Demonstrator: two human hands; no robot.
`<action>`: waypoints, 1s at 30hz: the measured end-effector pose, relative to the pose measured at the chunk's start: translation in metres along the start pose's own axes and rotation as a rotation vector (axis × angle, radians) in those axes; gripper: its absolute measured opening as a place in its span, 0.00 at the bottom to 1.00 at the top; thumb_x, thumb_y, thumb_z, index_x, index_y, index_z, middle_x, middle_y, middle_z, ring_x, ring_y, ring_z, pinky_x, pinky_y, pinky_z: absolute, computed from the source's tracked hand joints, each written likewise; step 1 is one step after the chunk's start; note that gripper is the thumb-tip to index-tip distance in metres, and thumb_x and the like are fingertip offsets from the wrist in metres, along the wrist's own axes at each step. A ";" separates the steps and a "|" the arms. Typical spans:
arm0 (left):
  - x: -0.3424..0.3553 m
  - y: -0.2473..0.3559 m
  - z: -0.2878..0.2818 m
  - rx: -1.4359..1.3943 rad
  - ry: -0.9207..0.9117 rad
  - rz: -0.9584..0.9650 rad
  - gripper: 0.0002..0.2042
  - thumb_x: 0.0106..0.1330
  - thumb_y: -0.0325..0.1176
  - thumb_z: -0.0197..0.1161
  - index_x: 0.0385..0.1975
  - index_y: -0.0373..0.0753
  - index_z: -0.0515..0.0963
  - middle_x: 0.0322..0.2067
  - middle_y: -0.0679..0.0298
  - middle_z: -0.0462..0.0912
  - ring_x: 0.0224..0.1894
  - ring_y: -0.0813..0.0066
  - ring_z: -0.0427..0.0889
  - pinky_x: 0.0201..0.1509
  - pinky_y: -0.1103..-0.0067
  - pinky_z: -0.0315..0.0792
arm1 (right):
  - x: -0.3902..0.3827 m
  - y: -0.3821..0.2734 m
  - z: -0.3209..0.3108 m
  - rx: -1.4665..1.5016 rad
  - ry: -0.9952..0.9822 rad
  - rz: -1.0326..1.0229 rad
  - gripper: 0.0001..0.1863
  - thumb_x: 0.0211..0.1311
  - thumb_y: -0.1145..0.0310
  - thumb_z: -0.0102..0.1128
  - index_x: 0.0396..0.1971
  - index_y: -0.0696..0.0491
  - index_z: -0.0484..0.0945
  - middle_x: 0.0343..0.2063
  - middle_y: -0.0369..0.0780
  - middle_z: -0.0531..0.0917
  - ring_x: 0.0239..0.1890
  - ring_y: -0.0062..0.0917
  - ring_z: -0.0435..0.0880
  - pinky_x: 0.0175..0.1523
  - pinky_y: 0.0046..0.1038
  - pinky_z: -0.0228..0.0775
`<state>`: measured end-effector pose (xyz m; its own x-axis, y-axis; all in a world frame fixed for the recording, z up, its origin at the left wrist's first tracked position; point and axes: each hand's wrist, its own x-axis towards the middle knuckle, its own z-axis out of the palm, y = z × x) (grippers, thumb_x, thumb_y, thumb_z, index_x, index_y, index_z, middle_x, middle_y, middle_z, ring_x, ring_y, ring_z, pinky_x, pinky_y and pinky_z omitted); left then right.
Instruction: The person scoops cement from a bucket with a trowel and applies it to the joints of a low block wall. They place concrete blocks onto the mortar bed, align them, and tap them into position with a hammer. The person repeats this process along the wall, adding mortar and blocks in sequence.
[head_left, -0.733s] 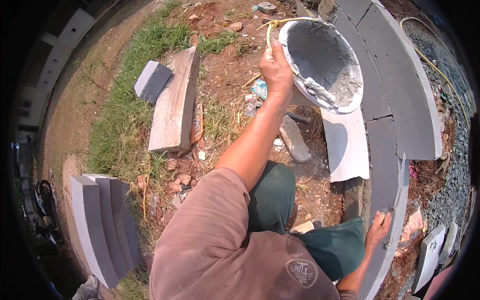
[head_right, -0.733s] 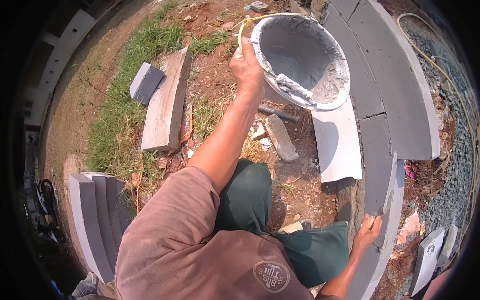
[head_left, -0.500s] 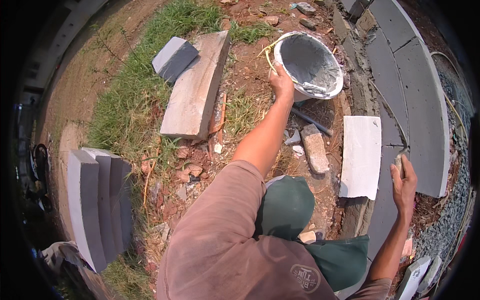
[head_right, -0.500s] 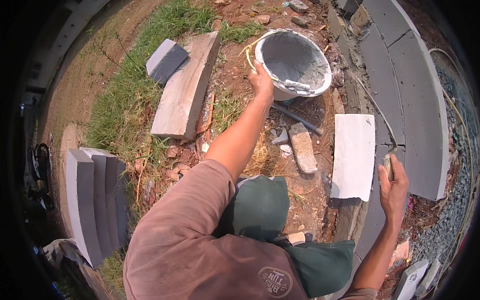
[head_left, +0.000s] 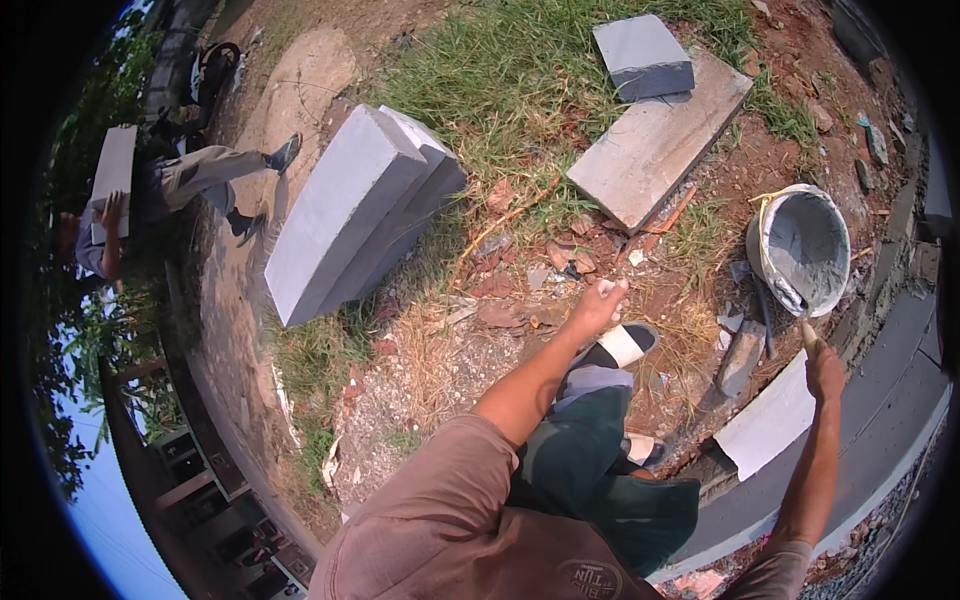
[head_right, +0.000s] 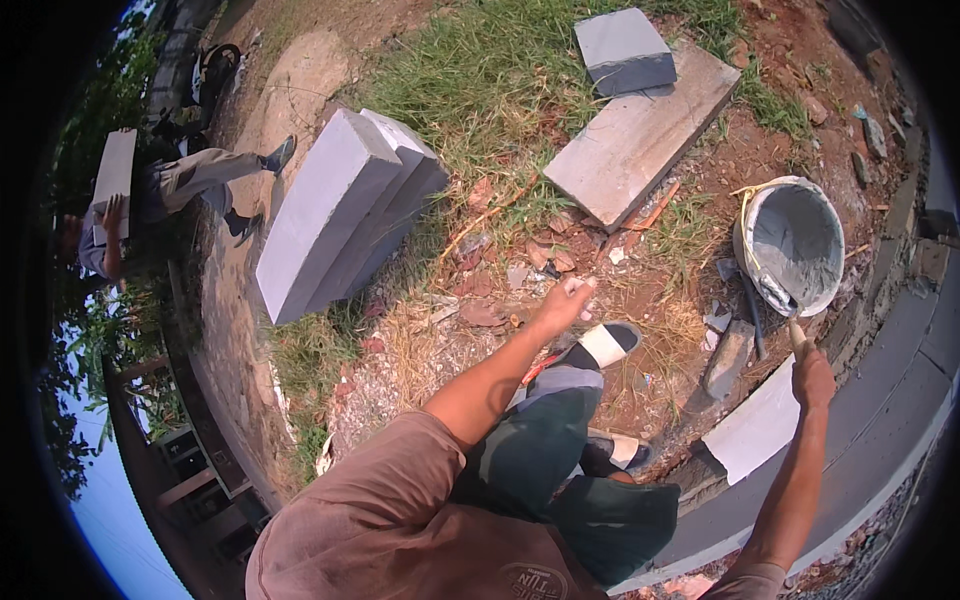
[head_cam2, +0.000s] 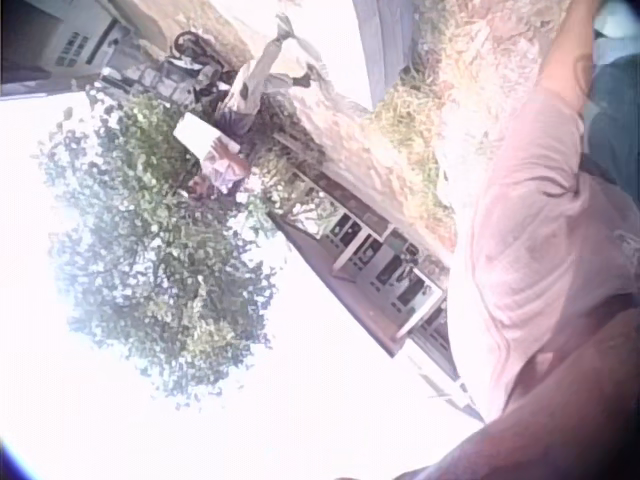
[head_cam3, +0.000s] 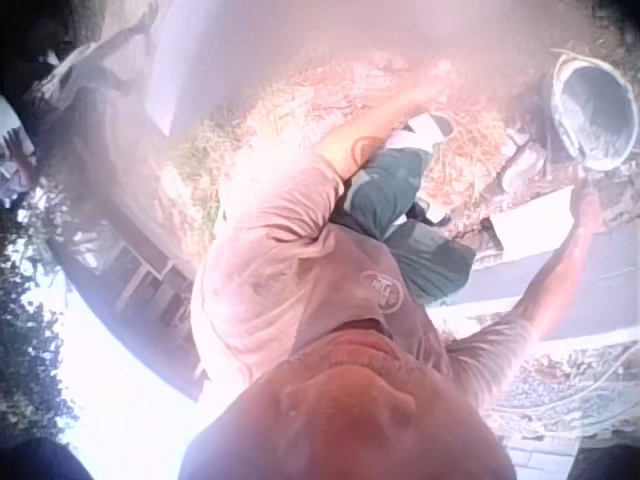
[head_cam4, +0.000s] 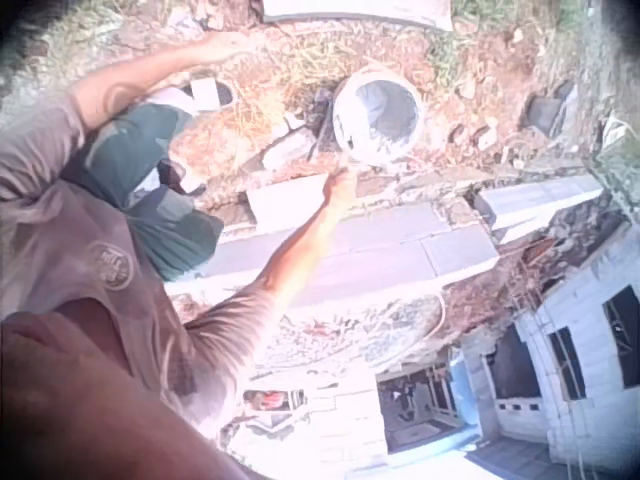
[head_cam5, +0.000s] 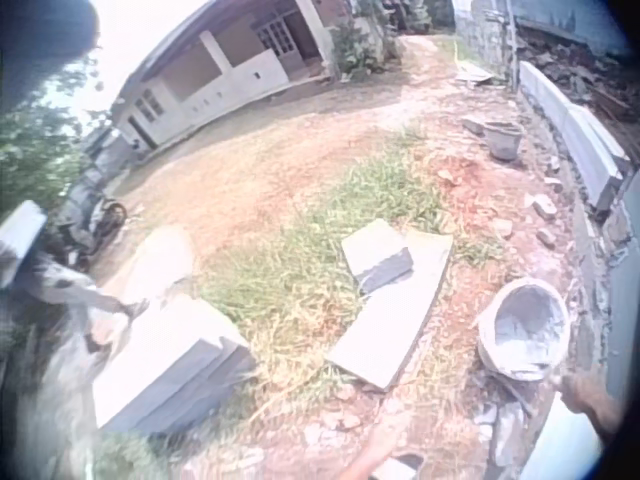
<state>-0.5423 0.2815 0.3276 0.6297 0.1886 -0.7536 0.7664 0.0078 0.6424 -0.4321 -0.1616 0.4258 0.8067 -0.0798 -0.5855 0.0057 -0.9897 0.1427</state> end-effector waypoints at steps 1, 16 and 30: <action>-0.035 0.004 -0.035 0.170 0.040 -0.106 0.24 0.65 0.53 0.55 0.32 0.32 0.75 0.23 0.60 0.79 0.24 0.73 0.79 0.32 0.73 0.71 | -0.013 0.012 -0.001 0.055 0.028 0.031 0.16 0.57 0.65 0.55 0.45 0.53 0.75 0.40 0.49 0.80 0.44 0.46 0.79 0.47 0.44 0.71; -0.366 -0.160 -0.275 0.026 0.794 -0.404 0.24 0.62 0.53 0.58 0.36 0.31 0.77 0.30 0.52 0.82 0.35 0.58 0.81 0.41 0.70 0.72 | -0.126 -0.199 -0.032 0.881 -0.225 -0.258 0.22 0.62 0.51 0.56 0.30 0.59 0.78 0.18 0.30 0.70 0.21 0.13 0.66 0.22 0.21 0.55; -0.056 -0.004 -0.433 -1.278 0.802 -0.012 0.53 0.50 0.78 0.45 0.70 0.58 0.31 0.70 0.49 0.35 0.72 0.48 0.41 0.68 0.48 0.39 | -0.006 -0.749 -0.187 0.629 -0.027 -0.525 0.53 0.54 0.33 0.51 0.62 0.69 0.56 0.58 0.61 0.67 0.61 0.45 0.68 0.64 0.34 0.58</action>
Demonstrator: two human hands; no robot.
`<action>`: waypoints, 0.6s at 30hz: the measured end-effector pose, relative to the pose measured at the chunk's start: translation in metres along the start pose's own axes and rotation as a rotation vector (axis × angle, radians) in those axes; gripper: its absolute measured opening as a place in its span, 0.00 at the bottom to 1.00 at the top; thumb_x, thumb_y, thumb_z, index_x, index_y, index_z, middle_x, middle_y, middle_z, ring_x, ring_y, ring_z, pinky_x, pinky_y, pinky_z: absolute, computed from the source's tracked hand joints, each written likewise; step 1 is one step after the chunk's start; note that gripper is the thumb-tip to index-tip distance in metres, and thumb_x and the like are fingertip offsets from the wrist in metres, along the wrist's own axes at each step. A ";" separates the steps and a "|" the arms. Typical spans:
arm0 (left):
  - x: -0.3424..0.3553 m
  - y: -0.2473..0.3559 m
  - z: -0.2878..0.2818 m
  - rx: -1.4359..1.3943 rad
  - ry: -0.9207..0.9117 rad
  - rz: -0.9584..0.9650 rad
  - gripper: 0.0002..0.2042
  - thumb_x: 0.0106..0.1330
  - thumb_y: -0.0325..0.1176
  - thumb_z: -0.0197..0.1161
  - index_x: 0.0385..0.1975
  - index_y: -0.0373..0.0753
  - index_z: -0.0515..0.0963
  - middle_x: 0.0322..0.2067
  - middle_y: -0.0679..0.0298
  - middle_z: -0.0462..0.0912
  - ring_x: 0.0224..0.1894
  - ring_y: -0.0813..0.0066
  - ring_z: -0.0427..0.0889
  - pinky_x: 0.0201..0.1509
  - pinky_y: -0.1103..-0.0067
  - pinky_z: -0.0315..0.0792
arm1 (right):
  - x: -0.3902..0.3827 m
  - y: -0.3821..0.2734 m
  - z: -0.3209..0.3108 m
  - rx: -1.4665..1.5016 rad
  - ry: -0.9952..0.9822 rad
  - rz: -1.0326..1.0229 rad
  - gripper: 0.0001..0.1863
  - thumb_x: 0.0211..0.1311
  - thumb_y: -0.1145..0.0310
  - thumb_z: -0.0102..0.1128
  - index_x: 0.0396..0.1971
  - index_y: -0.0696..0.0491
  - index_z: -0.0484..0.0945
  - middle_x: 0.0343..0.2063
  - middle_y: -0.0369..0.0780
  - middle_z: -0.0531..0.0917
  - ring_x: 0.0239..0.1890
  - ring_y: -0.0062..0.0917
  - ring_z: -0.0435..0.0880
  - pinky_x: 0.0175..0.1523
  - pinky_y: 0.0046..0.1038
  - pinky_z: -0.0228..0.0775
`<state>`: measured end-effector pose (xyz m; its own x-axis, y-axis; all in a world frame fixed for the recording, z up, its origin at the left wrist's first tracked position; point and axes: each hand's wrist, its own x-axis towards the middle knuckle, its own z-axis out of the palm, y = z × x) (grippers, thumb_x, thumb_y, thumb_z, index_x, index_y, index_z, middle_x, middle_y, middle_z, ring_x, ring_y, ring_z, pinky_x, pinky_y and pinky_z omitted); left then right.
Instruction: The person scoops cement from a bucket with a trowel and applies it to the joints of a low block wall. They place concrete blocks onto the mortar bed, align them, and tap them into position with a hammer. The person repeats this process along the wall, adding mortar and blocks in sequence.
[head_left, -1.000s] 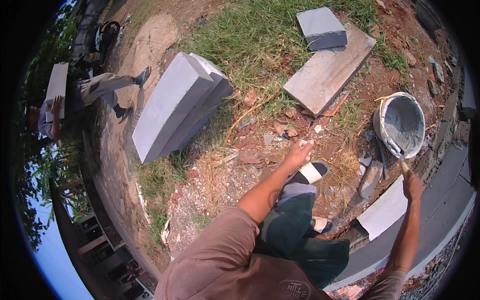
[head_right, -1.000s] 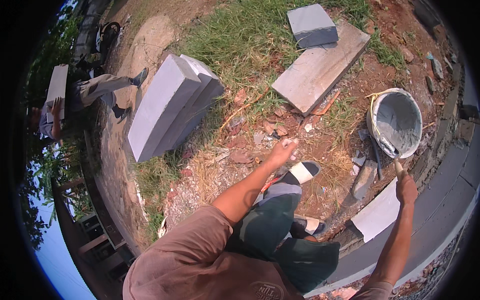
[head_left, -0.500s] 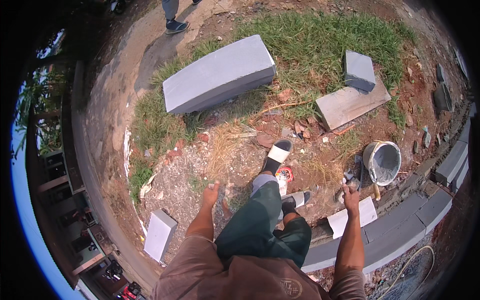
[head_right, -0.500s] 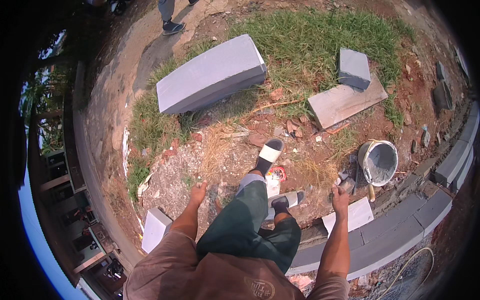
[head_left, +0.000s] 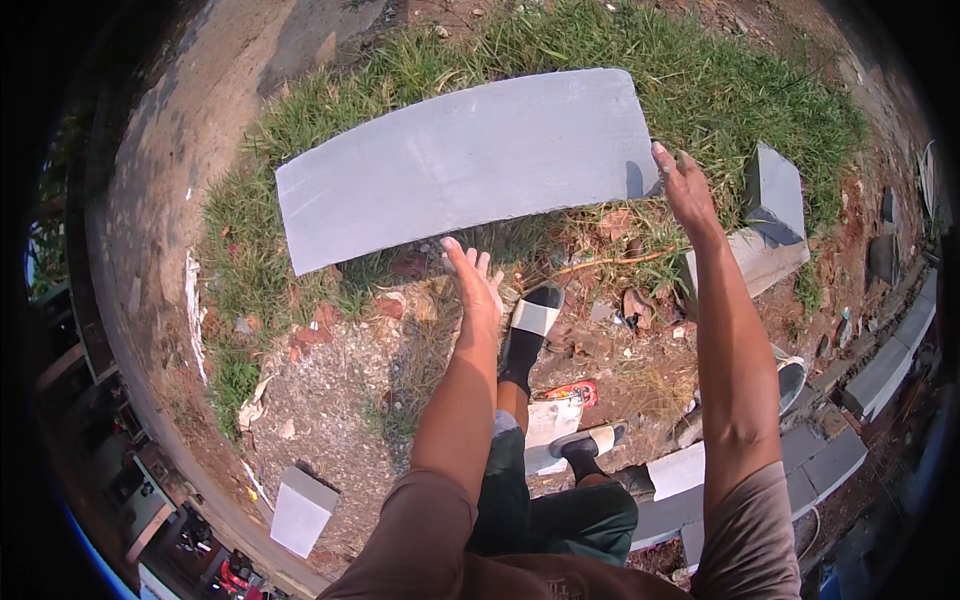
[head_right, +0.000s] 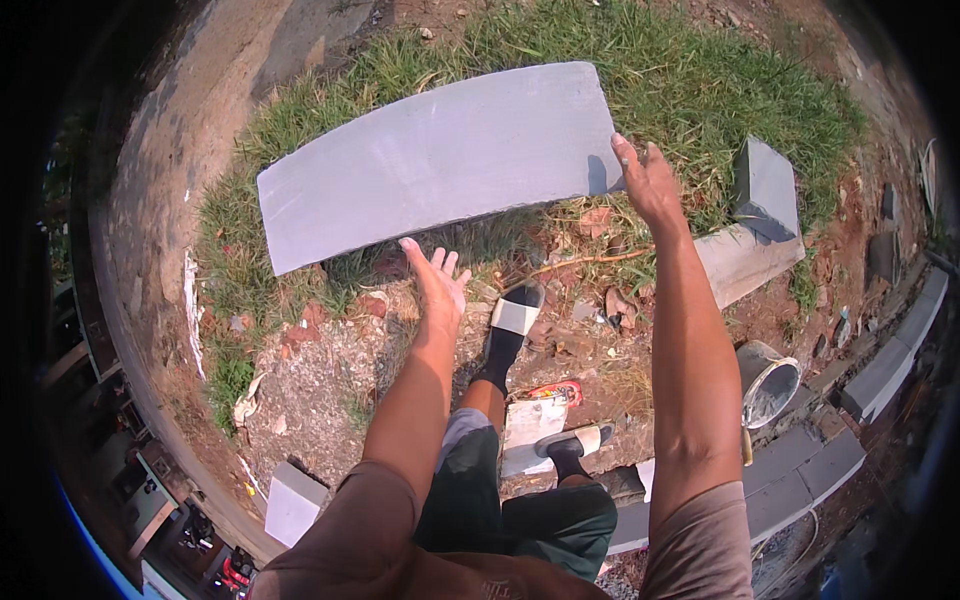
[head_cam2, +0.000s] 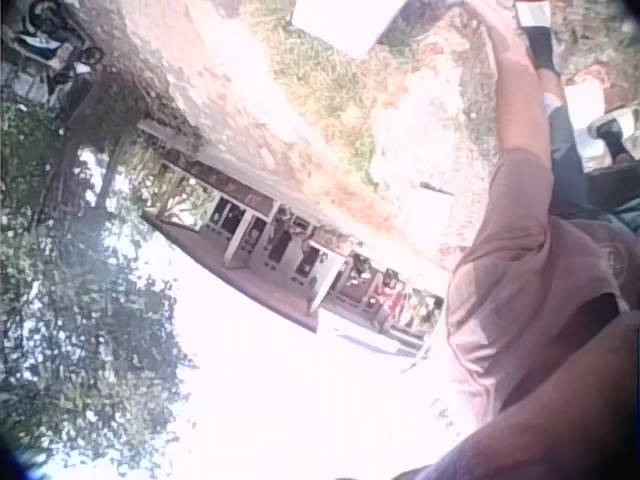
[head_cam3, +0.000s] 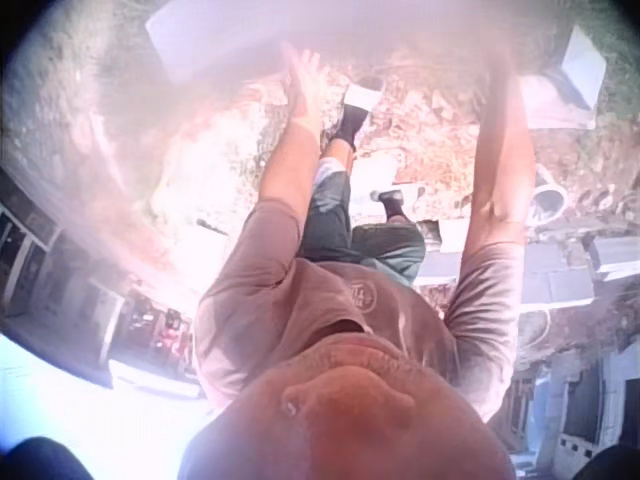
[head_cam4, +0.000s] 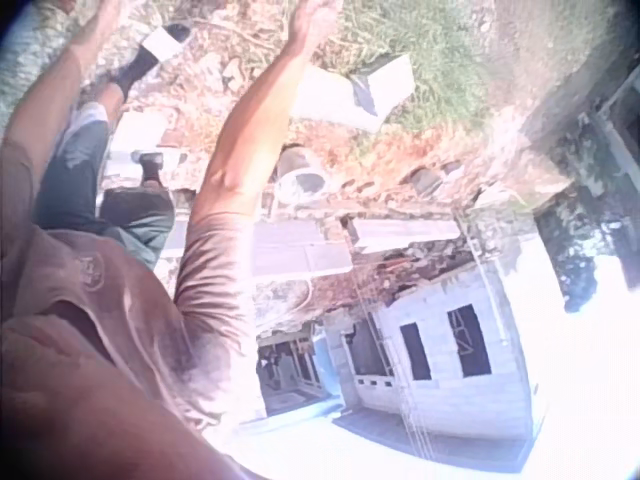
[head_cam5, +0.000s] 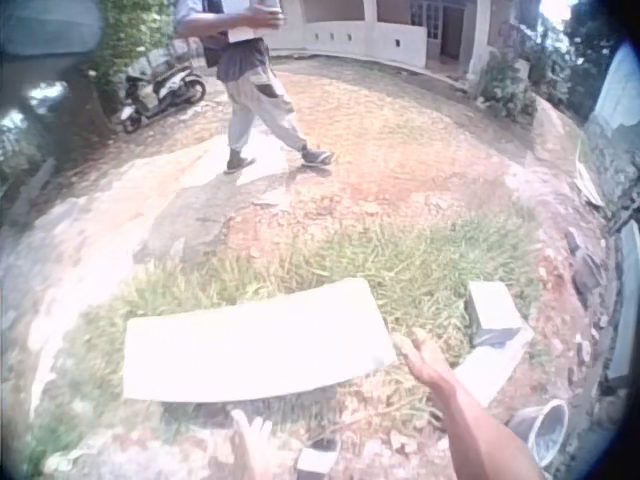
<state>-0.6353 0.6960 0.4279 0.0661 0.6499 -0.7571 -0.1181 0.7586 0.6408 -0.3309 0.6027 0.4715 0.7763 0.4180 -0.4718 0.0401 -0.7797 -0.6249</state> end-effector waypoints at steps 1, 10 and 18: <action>0.009 -0.001 0.012 -0.033 -0.013 -0.013 0.54 0.49 0.79 0.45 0.70 0.58 0.30 0.70 0.50 0.34 0.72 0.48 0.40 0.68 0.48 0.38 | 0.015 0.004 0.014 0.067 -0.051 0.034 0.51 0.55 0.33 0.50 0.60 0.69 0.60 0.55 0.61 0.70 0.59 0.44 0.70 0.61 0.35 0.61; 0.034 0.022 -0.013 -0.247 0.052 0.109 0.52 0.52 0.75 0.48 0.70 0.49 0.37 0.70 0.57 0.39 0.72 0.59 0.40 0.72 0.57 0.37 | -0.097 0.008 0.080 0.231 0.056 0.195 0.27 0.64 0.49 0.54 0.38 0.64 0.73 0.32 0.48 0.80 0.34 0.31 0.77 0.44 0.36 0.69; 0.045 0.051 -0.078 -0.100 0.192 0.041 0.40 0.58 0.67 0.51 0.64 0.46 0.53 0.59 0.60 0.62 0.61 0.64 0.62 0.67 0.65 0.56 | -0.139 0.009 0.041 0.256 0.054 0.089 0.24 0.65 0.55 0.55 0.47 0.62 0.73 0.42 0.45 0.79 0.45 0.27 0.76 0.50 0.28 0.68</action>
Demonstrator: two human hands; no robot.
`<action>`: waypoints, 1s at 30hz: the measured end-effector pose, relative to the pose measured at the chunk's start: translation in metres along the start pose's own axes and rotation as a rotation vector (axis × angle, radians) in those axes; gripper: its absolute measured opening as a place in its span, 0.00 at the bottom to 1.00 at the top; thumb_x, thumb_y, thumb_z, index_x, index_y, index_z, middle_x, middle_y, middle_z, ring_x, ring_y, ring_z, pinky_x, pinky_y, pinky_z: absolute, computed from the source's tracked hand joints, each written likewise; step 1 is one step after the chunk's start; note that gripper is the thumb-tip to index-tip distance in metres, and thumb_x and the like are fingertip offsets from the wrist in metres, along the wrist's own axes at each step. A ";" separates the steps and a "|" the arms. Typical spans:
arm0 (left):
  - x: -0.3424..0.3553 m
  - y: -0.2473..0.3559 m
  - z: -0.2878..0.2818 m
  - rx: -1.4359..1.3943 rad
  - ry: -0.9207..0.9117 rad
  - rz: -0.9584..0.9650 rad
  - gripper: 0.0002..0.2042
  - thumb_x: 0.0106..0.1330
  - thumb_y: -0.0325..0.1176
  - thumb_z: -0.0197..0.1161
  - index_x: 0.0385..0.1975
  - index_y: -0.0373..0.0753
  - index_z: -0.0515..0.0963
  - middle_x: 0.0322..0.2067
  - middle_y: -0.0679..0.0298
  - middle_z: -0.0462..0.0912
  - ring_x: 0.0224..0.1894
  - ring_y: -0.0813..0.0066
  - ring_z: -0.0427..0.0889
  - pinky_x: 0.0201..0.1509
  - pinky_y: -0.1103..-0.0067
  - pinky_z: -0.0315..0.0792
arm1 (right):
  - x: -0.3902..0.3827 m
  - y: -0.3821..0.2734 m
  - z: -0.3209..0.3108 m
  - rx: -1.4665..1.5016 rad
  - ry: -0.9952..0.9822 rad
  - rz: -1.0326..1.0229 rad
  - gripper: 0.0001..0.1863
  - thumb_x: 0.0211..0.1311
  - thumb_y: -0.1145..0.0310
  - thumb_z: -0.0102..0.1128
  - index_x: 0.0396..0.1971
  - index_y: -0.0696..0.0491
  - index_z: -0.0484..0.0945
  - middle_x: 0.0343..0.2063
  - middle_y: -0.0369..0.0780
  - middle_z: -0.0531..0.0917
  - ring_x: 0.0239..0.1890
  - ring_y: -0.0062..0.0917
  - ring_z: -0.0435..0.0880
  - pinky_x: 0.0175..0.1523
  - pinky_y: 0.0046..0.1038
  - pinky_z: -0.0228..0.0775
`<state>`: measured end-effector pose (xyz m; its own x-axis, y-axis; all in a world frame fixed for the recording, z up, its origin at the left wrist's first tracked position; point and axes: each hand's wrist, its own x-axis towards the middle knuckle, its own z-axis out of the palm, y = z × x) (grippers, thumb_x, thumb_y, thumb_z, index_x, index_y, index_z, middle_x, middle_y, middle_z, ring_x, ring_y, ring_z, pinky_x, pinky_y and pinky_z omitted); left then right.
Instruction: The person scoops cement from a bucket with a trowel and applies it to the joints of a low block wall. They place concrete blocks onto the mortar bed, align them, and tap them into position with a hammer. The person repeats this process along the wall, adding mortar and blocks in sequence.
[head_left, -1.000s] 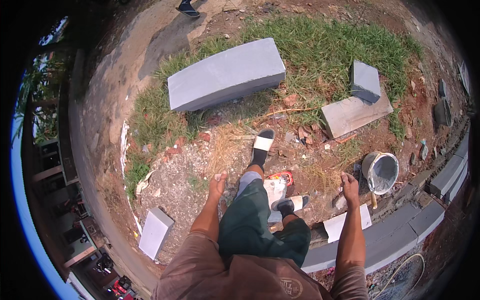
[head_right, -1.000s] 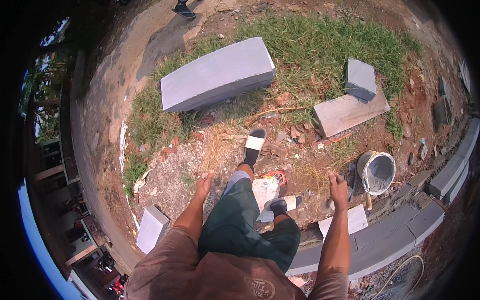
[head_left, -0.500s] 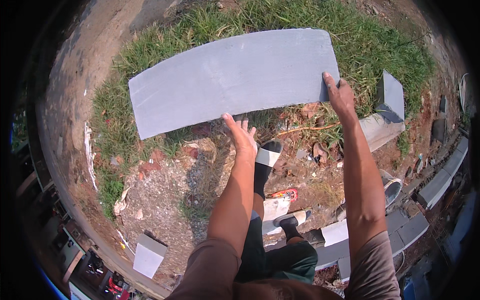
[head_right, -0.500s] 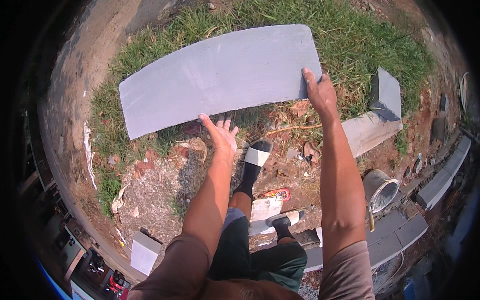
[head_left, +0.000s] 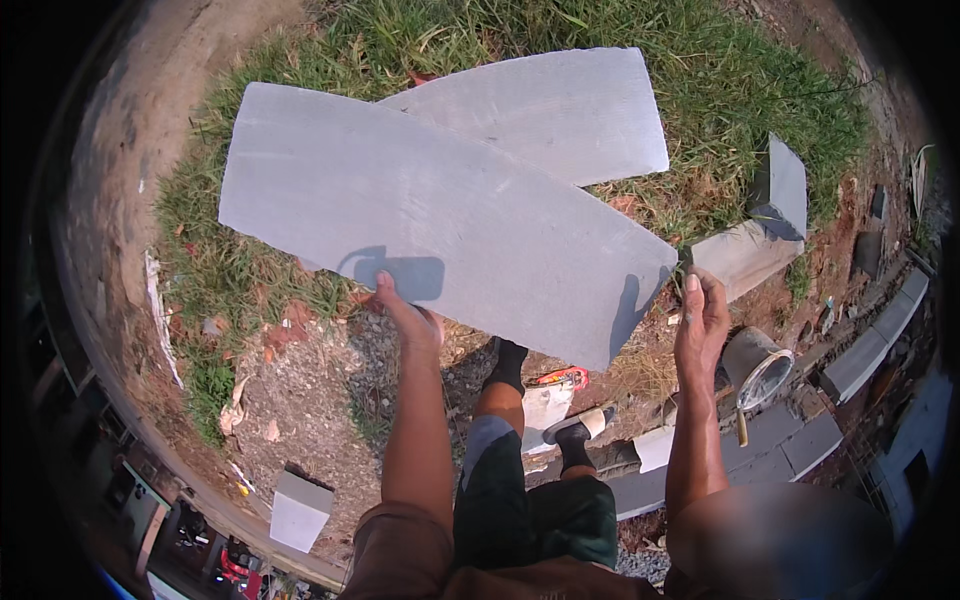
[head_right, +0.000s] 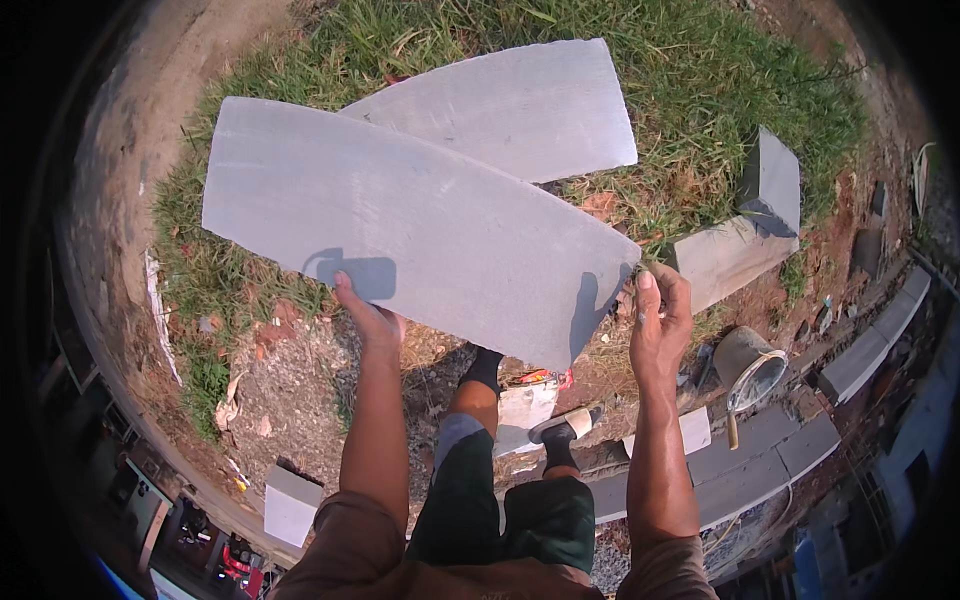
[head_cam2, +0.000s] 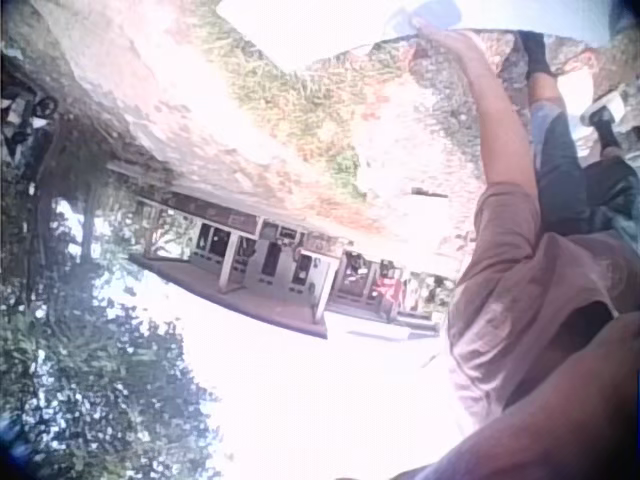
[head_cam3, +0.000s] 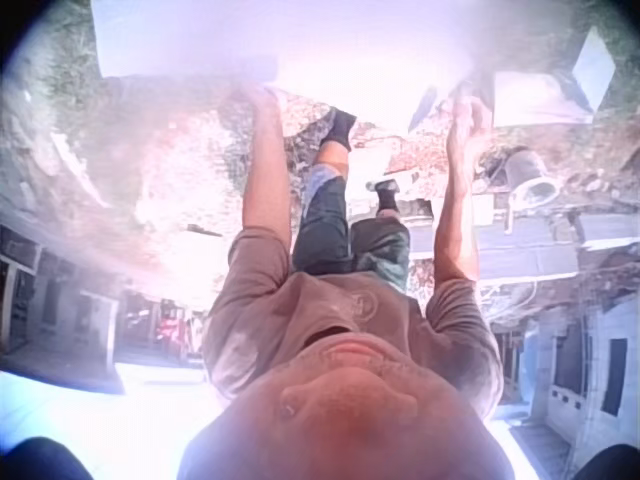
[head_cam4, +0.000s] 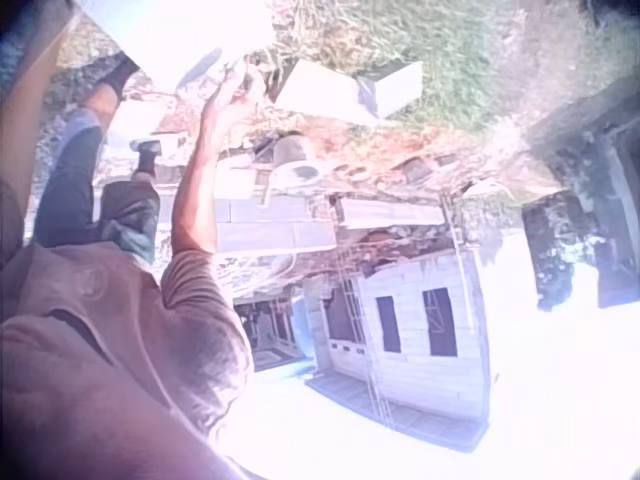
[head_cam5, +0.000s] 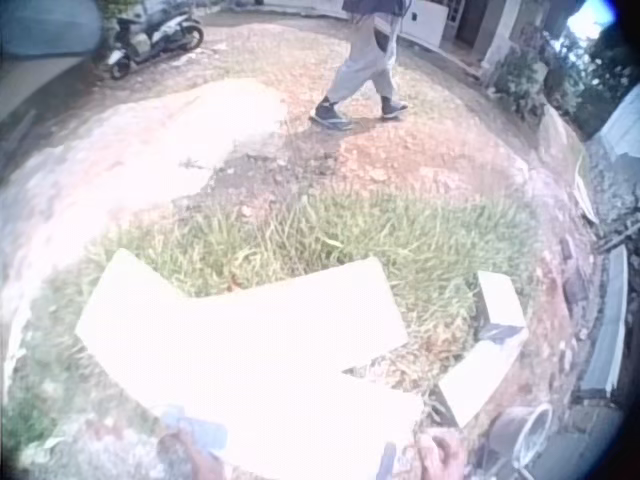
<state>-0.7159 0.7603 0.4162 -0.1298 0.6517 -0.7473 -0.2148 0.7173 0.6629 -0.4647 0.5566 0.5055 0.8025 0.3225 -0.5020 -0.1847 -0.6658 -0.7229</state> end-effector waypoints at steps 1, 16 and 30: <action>-0.006 0.003 0.002 -0.007 -0.029 -0.018 0.40 0.59 0.67 0.50 0.64 0.46 0.53 0.59 0.60 0.63 0.61 0.64 0.62 0.67 0.65 0.56 | 0.029 -0.024 0.015 0.008 -0.106 -0.048 0.25 0.65 0.52 0.53 0.49 0.61 0.73 0.44 0.45 0.78 0.48 0.28 0.76 0.54 0.29 0.66; -0.041 0.001 0.039 0.057 0.190 -0.055 0.47 0.61 0.71 0.39 0.69 0.38 0.40 0.68 0.50 0.45 0.70 0.55 0.48 0.70 0.61 0.51 | 0.115 -0.131 0.208 -0.380 -0.994 -0.266 0.58 0.44 0.23 0.49 0.62 0.60 0.63 0.58 0.58 0.67 0.64 0.49 0.63 0.65 0.44 0.59; -0.080 -0.036 -0.013 -0.104 -0.247 -0.204 0.38 0.65 0.66 0.40 0.67 0.43 0.52 0.64 0.59 0.58 0.66 0.60 0.58 0.69 0.67 0.53 | -0.026 -0.078 0.081 -0.531 -0.498 -0.470 0.58 0.32 0.42 0.70 0.60 0.63 0.57 0.40 0.54 0.68 0.43 0.45 0.68 0.51 0.40 0.57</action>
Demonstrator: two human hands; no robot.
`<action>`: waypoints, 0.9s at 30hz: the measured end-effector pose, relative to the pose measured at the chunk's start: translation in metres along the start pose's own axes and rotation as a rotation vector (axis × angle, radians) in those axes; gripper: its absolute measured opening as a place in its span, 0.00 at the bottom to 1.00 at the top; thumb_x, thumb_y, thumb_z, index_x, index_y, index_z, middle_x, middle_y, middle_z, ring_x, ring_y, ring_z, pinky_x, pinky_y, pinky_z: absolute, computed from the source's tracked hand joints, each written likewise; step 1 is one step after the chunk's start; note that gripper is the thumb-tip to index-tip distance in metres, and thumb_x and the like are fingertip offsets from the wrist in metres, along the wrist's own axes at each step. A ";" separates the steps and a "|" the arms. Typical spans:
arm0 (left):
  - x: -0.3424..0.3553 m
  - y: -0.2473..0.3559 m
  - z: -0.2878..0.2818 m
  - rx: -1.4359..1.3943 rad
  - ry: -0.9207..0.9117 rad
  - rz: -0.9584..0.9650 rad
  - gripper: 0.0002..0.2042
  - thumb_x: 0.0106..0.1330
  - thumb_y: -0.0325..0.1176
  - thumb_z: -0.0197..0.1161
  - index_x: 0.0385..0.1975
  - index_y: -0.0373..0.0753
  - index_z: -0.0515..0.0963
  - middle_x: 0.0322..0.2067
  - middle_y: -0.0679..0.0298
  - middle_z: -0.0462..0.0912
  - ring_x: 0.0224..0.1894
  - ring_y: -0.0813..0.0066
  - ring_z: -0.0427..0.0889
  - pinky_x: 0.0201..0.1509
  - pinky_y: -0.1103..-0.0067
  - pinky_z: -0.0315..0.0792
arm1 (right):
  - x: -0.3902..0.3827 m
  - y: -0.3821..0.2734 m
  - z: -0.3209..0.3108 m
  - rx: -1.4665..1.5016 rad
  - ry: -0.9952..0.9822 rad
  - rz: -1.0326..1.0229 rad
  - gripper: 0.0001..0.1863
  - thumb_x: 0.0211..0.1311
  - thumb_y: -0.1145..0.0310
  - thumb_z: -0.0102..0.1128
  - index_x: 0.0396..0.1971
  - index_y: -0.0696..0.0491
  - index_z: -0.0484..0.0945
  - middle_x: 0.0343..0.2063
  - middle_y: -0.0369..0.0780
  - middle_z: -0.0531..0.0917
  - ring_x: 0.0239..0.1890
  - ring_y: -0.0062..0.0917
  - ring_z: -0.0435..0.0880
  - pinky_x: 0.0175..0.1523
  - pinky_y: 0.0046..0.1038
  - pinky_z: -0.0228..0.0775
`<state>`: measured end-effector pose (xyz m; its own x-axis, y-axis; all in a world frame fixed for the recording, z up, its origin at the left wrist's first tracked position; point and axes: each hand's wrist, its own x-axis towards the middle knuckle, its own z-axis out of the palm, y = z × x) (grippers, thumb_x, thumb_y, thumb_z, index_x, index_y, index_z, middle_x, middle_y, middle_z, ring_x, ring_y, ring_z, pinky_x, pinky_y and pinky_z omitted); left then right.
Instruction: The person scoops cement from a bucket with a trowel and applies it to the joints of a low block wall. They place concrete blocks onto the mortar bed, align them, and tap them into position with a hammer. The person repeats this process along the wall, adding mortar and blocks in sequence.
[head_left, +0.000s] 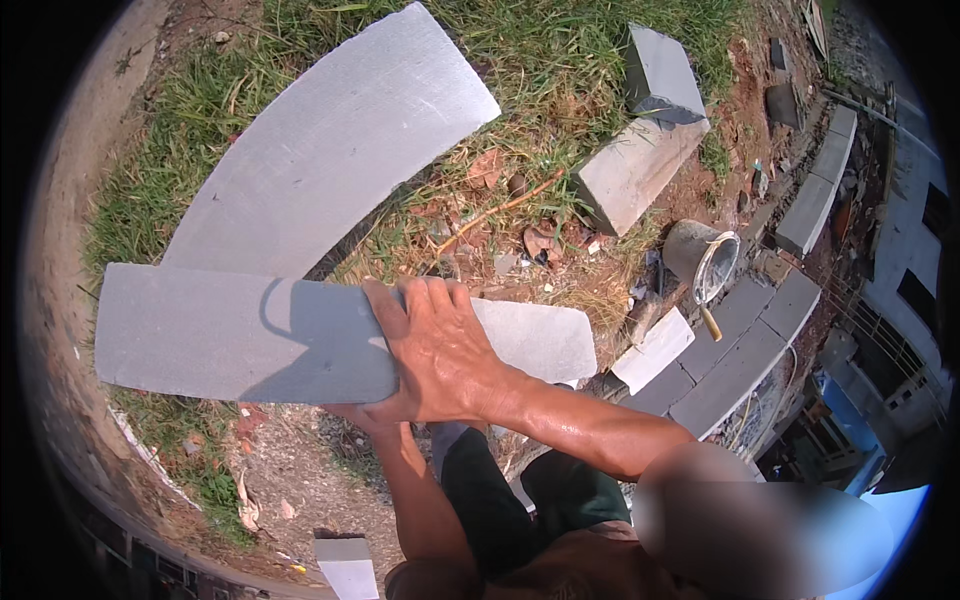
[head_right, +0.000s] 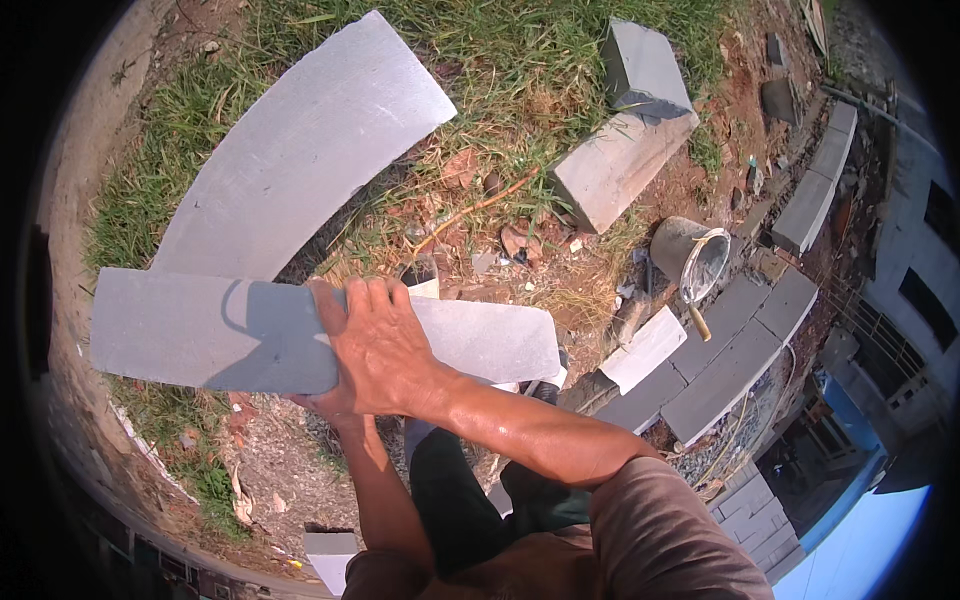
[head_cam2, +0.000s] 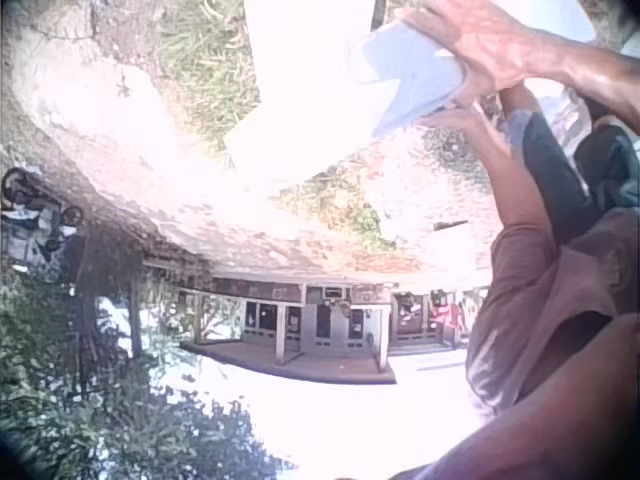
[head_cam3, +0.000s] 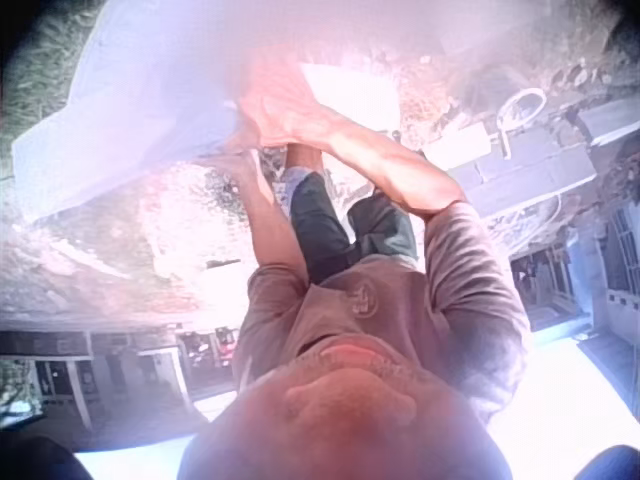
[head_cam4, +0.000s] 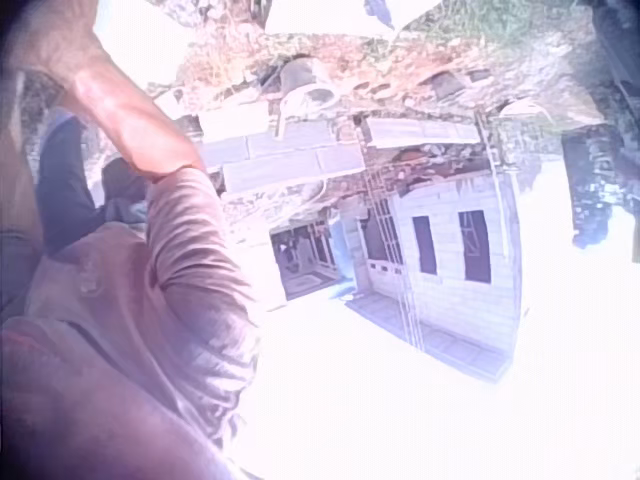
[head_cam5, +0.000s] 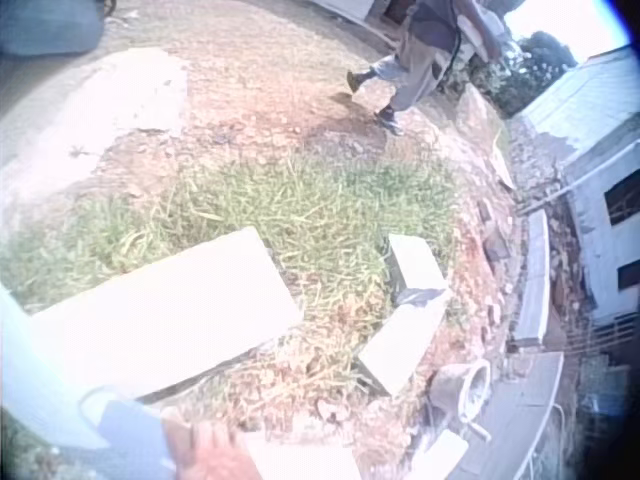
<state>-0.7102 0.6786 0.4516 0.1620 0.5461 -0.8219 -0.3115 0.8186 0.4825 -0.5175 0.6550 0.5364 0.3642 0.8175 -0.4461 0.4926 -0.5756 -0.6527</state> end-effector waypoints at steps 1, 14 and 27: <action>-0.013 -0.015 0.010 0.110 -0.046 -0.029 0.37 0.66 0.66 0.40 0.66 0.43 0.53 0.64 0.59 0.59 0.65 0.60 0.58 0.69 0.67 0.54 | -0.018 0.002 -0.007 0.035 0.036 0.035 0.57 0.32 0.42 0.70 0.59 0.63 0.57 0.40 0.54 0.68 0.43 0.45 0.68 0.51 0.40 0.57; -0.309 -0.126 0.048 0.474 -0.597 -0.613 0.42 0.61 0.71 0.37 0.67 0.44 0.51 0.66 0.60 0.56 0.68 0.60 0.53 0.71 0.64 0.48 | -0.372 0.013 -0.109 0.252 0.431 0.593 0.50 0.30 0.51 0.71 0.56 0.63 0.63 0.42 0.51 0.69 0.45 0.43 0.70 0.52 0.40 0.59; -0.542 -0.216 -0.053 1.355 -0.882 -0.883 0.43 0.60 0.73 0.36 0.67 0.45 0.52 0.65 0.62 0.57 0.67 0.61 0.55 0.70 0.64 0.51 | -0.783 -0.017 -0.031 0.472 1.057 0.962 0.59 0.29 0.46 0.74 0.63 0.61 0.56 0.49 0.51 0.67 0.50 0.42 0.67 0.55 0.40 0.57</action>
<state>-0.7802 0.1961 0.7773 0.3641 -0.5128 -0.7775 0.9314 0.2044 0.3013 -0.7865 0.0242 0.9160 0.8787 -0.3660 -0.3064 -0.4768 -0.6427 -0.5997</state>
